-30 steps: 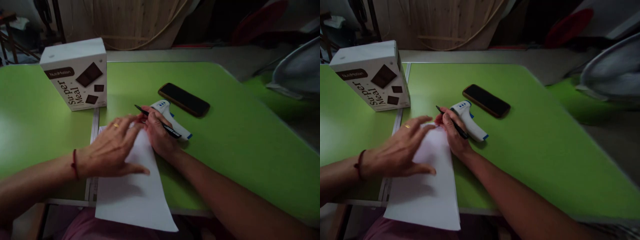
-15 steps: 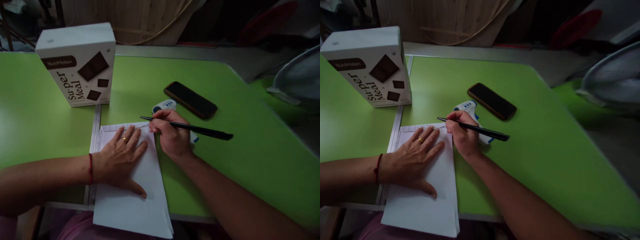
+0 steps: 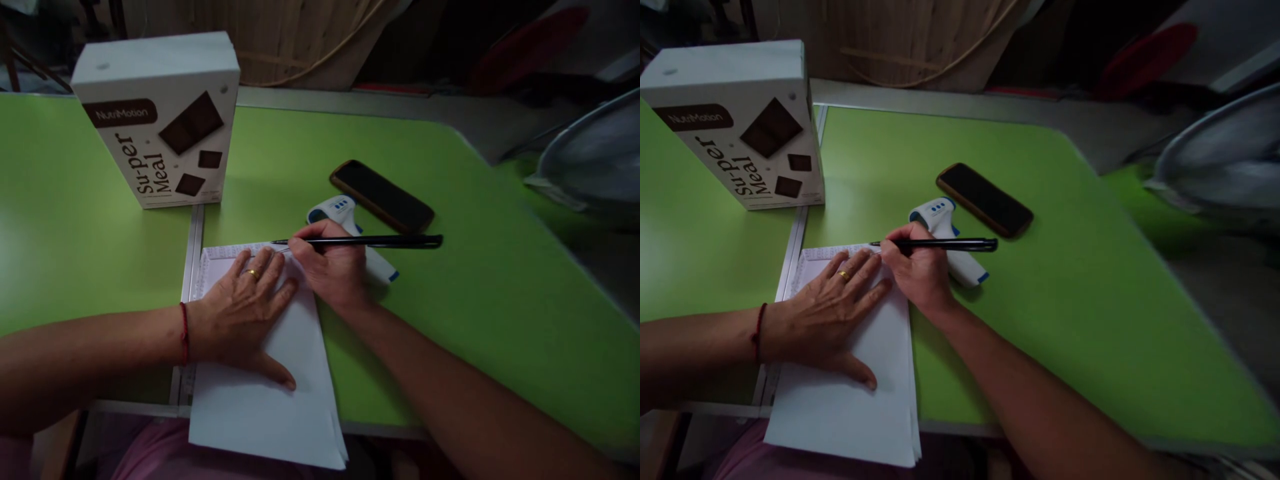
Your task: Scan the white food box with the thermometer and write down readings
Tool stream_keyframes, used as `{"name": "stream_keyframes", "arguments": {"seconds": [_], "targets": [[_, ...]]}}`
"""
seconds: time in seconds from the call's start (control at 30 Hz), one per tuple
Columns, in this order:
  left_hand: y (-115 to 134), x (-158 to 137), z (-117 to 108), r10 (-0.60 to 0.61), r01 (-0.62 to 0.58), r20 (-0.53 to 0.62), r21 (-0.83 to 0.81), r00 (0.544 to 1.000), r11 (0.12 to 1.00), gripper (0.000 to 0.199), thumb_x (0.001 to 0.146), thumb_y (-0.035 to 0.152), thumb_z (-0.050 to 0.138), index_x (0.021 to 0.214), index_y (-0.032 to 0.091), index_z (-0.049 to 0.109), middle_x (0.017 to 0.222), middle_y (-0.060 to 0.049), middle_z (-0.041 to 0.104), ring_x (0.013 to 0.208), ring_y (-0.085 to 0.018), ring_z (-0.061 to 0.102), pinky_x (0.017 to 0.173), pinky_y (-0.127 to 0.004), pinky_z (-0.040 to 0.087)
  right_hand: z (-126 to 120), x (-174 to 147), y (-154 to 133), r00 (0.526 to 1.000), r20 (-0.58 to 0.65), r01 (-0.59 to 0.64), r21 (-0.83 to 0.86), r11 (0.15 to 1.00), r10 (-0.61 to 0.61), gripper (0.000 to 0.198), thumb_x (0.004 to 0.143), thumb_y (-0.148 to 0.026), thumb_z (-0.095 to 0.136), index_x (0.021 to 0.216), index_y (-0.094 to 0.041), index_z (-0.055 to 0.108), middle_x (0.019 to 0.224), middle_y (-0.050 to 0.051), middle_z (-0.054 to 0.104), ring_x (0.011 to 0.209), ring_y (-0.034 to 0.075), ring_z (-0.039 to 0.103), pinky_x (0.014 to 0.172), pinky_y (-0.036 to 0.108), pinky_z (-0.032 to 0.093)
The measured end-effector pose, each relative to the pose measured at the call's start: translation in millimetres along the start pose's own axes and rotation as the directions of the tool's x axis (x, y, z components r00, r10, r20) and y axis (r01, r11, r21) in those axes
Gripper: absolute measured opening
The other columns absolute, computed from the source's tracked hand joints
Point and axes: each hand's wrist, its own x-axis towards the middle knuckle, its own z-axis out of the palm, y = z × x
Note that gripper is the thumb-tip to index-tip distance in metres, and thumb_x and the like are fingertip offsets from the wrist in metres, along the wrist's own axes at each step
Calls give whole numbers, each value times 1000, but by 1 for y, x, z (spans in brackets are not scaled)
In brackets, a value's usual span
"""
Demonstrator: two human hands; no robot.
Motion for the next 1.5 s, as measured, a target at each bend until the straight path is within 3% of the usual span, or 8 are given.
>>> {"name": "stream_keyframes", "arguments": {"seconds": [0.57,1.07,1.27,1.5], "targets": [[1,1,-4,-5,3,25,58,1000,998,123,62,91,54,145,2,34,153,-30,22,144,-46,17,117,-59,16,2,1,7,986,-7,169,-44,985,-169,10,75,-29,56,69,-21,56,58,-3,55,52,10,49,53,24,47],[1,1,-5,-1,-1,26,74,1000,997,124,62,92,52,145,2,33,154,-30,22,144,-46,18,116,-58,16,2,1,8,989,-5,150,-36,988,-150,11,74,-29,56,67,-21,55,57,-3,55,51,10,48,52,24,48],[1,0,-6,1,-2,26,66,1000,998,123,62,91,53,145,2,34,153,-31,22,143,-48,19,115,-60,17,3,2,10,990,-72,122,-31,992,-123,10,72,-29,57,67,-20,57,58,-2,55,52,11,50,53,25,48],[0,0,-7,-5,3,42,53,999,999,123,62,91,54,145,2,35,153,-31,22,143,-47,18,116,-59,16,2,2,12,989,-33,143,-62,988,-145,12,75,-30,56,68,-20,56,58,-2,55,53,11,51,54,26,49]]}}
